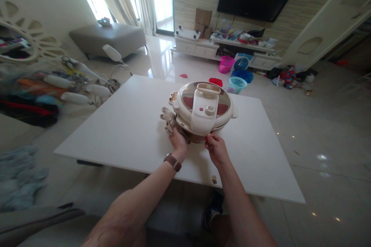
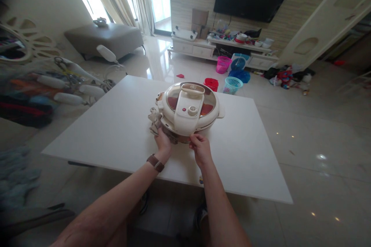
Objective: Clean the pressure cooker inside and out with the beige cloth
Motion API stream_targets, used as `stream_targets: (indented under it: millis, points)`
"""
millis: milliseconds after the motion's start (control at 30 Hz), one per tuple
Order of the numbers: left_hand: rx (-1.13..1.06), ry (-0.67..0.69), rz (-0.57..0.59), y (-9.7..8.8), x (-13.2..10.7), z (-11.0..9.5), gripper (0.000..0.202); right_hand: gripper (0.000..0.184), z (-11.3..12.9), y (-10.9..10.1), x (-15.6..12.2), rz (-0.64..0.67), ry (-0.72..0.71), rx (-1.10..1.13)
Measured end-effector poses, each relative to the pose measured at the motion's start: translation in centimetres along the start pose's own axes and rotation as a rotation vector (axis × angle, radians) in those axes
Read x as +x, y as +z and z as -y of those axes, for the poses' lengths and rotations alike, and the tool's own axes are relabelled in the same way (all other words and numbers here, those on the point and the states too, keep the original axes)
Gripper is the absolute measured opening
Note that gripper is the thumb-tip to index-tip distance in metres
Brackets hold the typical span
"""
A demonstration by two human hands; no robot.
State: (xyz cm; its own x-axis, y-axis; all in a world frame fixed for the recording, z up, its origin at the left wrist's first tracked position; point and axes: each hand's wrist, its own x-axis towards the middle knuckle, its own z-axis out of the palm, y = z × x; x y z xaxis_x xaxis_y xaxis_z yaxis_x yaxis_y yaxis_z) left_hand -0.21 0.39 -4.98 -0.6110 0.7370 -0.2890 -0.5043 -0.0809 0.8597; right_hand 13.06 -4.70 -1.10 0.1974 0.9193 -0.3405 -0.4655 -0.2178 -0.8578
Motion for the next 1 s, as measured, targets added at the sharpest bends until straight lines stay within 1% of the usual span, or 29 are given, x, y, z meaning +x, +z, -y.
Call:
stream_targets:
  millis: [100, 167, 233, 400, 467, 533, 633, 733, 800, 867, 1000]
  points:
    - [0.027, -0.010, -0.026, -0.5, -1.8, 0.5, 0.029, 0.059, -0.1, -0.1, 0.1, 0.003, 0.002, -0.005]
    - [0.022, -0.011, -0.024, -0.6, -1.9, 0.5, 0.029, 0.058, -0.2, -0.2, 0.2, 0.008, 0.000, -0.006]
    - [0.013, -0.021, -0.017, -0.3, -0.9, 0.2, 0.027, 0.058, -0.3, -0.2, 0.2, 0.012, -0.003, -0.004]
    - [0.071, -0.009, -0.014, 1.2, 3.8, -1.5, 0.023, 0.059, -0.4, -0.1, 0.0, 0.016, 0.003, -0.002]
    - [0.096, 0.025, 0.017, 1.5, 4.6, -2.0, 0.023, 0.060, -0.3, -0.1, -0.1, 0.007, 0.015, -0.004]
    - [0.097, 0.076, 0.026, 1.4, 3.9, -2.1, 0.024, 0.061, -0.3, -0.1, -0.1, -0.001, 0.022, -0.006]
    - [0.054, 0.154, 0.015, 0.9, 1.0, -1.7, 0.028, 0.061, -0.3, 0.0, 0.0, -0.004, 0.017, 0.000]
    - [0.031, 0.152, 0.025, 0.5, -1.7, -1.4, 0.033, 0.060, -0.1, 0.0, 0.0, -0.003, 0.014, 0.007]
    - [0.032, 0.134, 0.013, 0.5, -2.0, -1.5, 0.034, 0.060, 0.0, 0.1, -0.1, 0.002, 0.012, 0.006]
    - [0.039, 0.123, 0.006, 0.7, -0.8, -2.0, 0.032, 0.060, 0.0, 0.1, -0.2, 0.012, 0.006, -0.001]
    - [0.063, 0.117, 0.065, 1.1, 3.7, -3.2, 0.027, 0.061, 0.0, 0.3, -0.4, 0.025, 0.001, -0.018]
